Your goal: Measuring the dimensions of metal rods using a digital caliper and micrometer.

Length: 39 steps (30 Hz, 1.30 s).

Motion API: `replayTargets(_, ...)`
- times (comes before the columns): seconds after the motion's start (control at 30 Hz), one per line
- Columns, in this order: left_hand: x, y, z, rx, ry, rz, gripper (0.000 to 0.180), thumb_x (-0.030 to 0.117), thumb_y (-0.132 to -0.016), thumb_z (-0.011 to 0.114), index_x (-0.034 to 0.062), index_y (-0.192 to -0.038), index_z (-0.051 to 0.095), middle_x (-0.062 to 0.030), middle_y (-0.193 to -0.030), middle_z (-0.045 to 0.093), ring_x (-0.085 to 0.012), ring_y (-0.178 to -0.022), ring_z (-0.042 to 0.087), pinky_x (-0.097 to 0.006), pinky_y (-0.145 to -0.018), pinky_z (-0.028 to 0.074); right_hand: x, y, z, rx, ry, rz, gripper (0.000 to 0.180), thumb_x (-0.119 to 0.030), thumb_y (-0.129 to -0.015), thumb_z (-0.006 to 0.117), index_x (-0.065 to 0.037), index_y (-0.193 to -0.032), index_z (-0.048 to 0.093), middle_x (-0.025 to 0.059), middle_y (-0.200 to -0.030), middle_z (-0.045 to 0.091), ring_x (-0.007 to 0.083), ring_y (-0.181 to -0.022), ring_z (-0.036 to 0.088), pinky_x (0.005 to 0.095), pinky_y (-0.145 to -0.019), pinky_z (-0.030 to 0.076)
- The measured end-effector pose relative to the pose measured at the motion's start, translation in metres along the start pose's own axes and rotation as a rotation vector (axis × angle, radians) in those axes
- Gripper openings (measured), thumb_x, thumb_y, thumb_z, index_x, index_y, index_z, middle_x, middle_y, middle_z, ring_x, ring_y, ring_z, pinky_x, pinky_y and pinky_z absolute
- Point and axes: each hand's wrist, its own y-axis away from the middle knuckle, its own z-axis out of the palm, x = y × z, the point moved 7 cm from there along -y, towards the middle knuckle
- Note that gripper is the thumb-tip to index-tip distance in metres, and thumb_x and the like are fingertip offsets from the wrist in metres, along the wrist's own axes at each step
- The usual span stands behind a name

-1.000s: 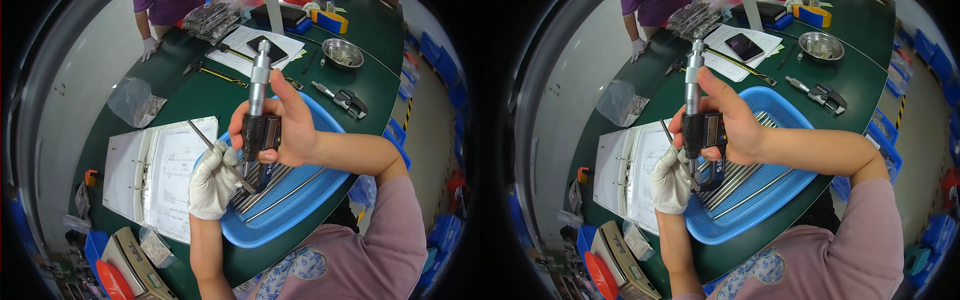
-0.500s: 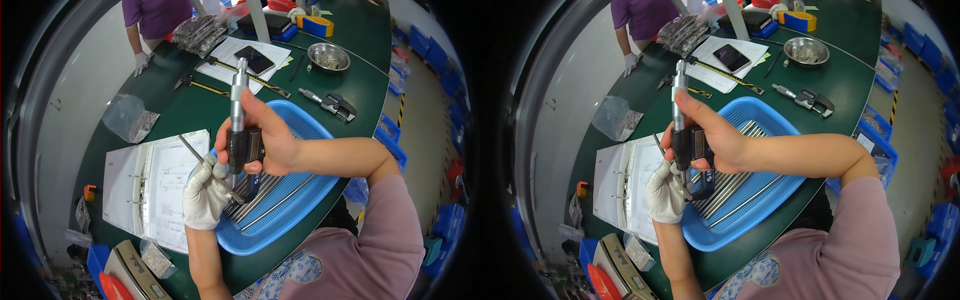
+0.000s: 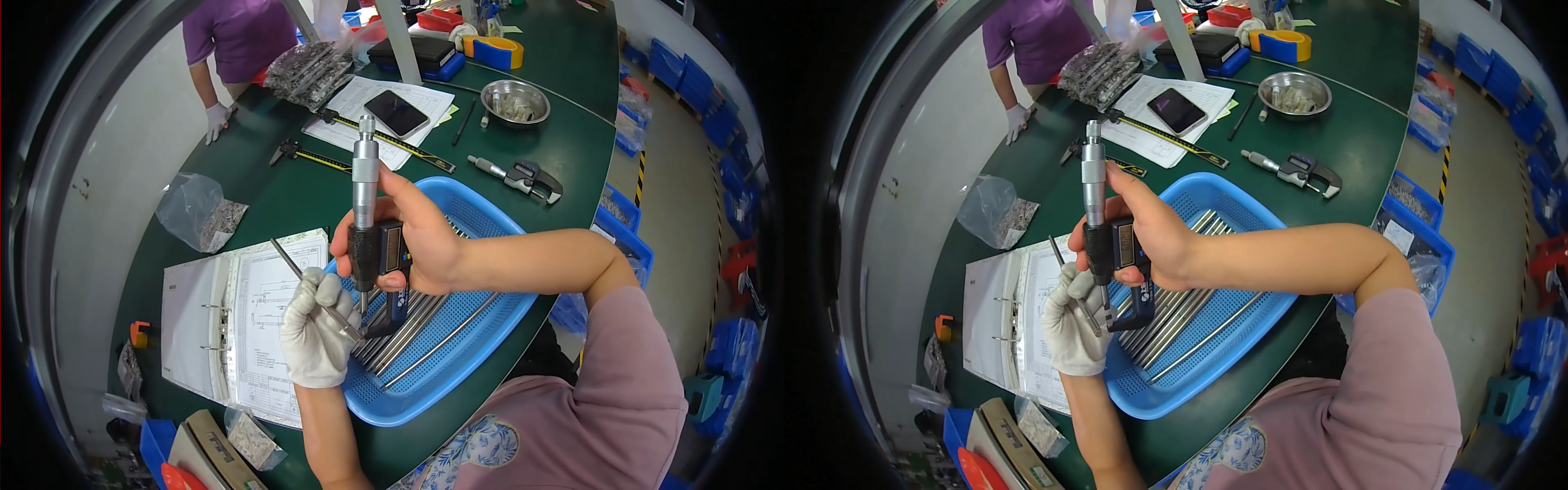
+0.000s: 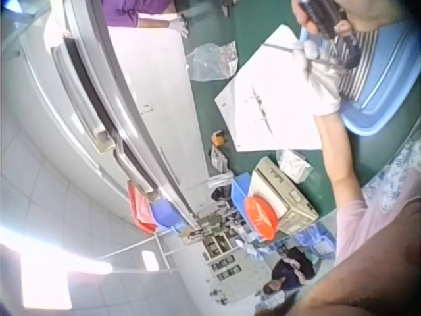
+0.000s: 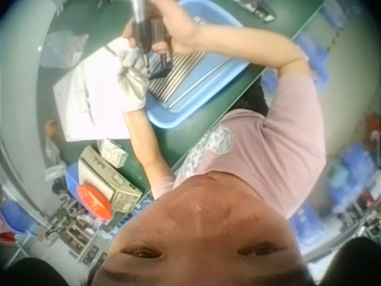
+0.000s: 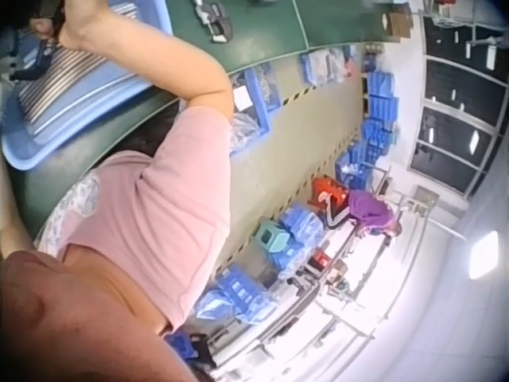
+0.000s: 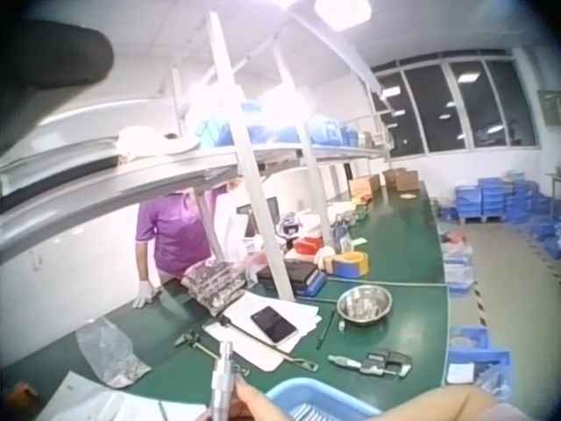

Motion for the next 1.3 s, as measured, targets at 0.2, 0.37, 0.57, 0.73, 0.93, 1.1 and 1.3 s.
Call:
replayTargets(0.2, 0.014, 0.004, -0.011, 0.019, -0.076, 0.148, 0.010, 0.020, -0.086, 0.046, 0.0110, -0.085, 0.041, 0.0021, -0.065, 0.036, -0.0075, -0.049, 0.033, -0.021, -0.042, 0.029, 0.001, -0.006, -0.006, 0.144, 0.082, 0.016, 0.074, -0.062, -0.079, 0.023, 0.004, -0.080, 0.057, 0.0161, -0.068, 0.060, 0.0155, -0.042, 0.048, 0.0209, -0.033, 0.035)
replayTargets(0.37, 0.016, 0.006, -0.016, 0.233, -0.419, 0.277, 0.014, 0.016, -0.086, 0.046, 0.0030, -0.092, 0.046, 0.0036, -0.054, 0.036, -0.0036, -0.044, 0.032, -0.017, -0.039, 0.025, -0.020, 0.005, -0.006, 0.232, 0.156, -0.133, 0.062, -0.058, -0.080, 0.025, -0.002, -0.081, 0.052, 0.0107, -0.070, 0.055, 0.0122, -0.039, 0.041, 0.0204, -0.031, 0.030)
replayTargets(0.57, 0.013, 0.003, -0.010, 0.175, -0.670, 0.262, 0.024, 0.025, -0.089, 0.042, 0.0018, -0.090, 0.051, 0.0060, -0.053, 0.035, -0.0020, -0.045, 0.027, -0.017, -0.041, 0.022, -0.040, 0.006, -0.012, 0.243, 0.136, -0.264, 0.055, -0.050, -0.085, 0.025, -0.001, -0.090, 0.051, 0.0096, -0.078, 0.052, 0.0105, -0.039, 0.037, 0.0208, -0.035, 0.028)
replayTargets(0.73, 0.014, -0.002, -0.008, 0.223, -1.323, 0.311, 0.015, 0.014, -0.085, 0.051, -0.0003, -0.087, 0.055, 0.0019, -0.061, 0.044, -0.0063, -0.056, 0.040, -0.020, -0.051, 0.034, -0.048, 0.005, -0.015, 0.139, 0.063, -0.306, 0.064, -0.054, -0.081, 0.024, 0.003, -0.092, 0.053, 0.0142, -0.079, 0.057, 0.0130, -0.043, 0.039, 0.0226, -0.039, 0.029)
replayTargets(0.93, -0.006, -0.002, 0.003, 0.024, -1.976, 0.165, 0.016, 0.019, -0.080, 0.052, 0.0065, -0.084, 0.061, -0.0126, -0.082, 0.057, -0.0304, -0.082, 0.054, -0.040, -0.071, 0.042, -0.048, 0.008, -0.010, 0.135, 0.000, -0.280, 0.067, -0.054, -0.077, 0.028, 0.006, -0.089, 0.056, 0.0177, -0.076, 0.058, 0.0153, -0.043, 0.042, 0.0245, -0.039, 0.034)
replayTargets(1.1, -0.017, -0.013, -0.015, 0.090, -2.107, -0.004, 0.016, 0.019, -0.081, 0.051, 0.0072, -0.086, 0.060, -0.0124, -0.082, 0.058, -0.0305, -0.083, 0.055, -0.040, -0.073, 0.043, -0.047, 0.007, -0.014, 0.120, -0.100, -0.249, 0.066, -0.052, -0.077, 0.029, 0.007, -0.089, 0.055, 0.0193, -0.077, 0.058, 0.0163, -0.041, 0.043, 0.0252, -0.039, 0.034)
replayTargets(1.3, -0.015, -0.017, -0.016, 0.145, -2.191, -0.007, 0.016, 0.020, -0.082, 0.050, 0.0060, -0.084, 0.059, -0.0134, -0.084, 0.057, -0.0305, -0.083, 0.055, -0.039, -0.074, 0.044, -0.054, 0.004, -0.018, 0.118, -0.098, -0.310, 0.065, -0.053, -0.076, 0.030, 0.005, -0.090, 0.056, 0.0196, -0.081, 0.058, 0.0156, -0.042, 0.043, 0.0261, -0.041, 0.035)
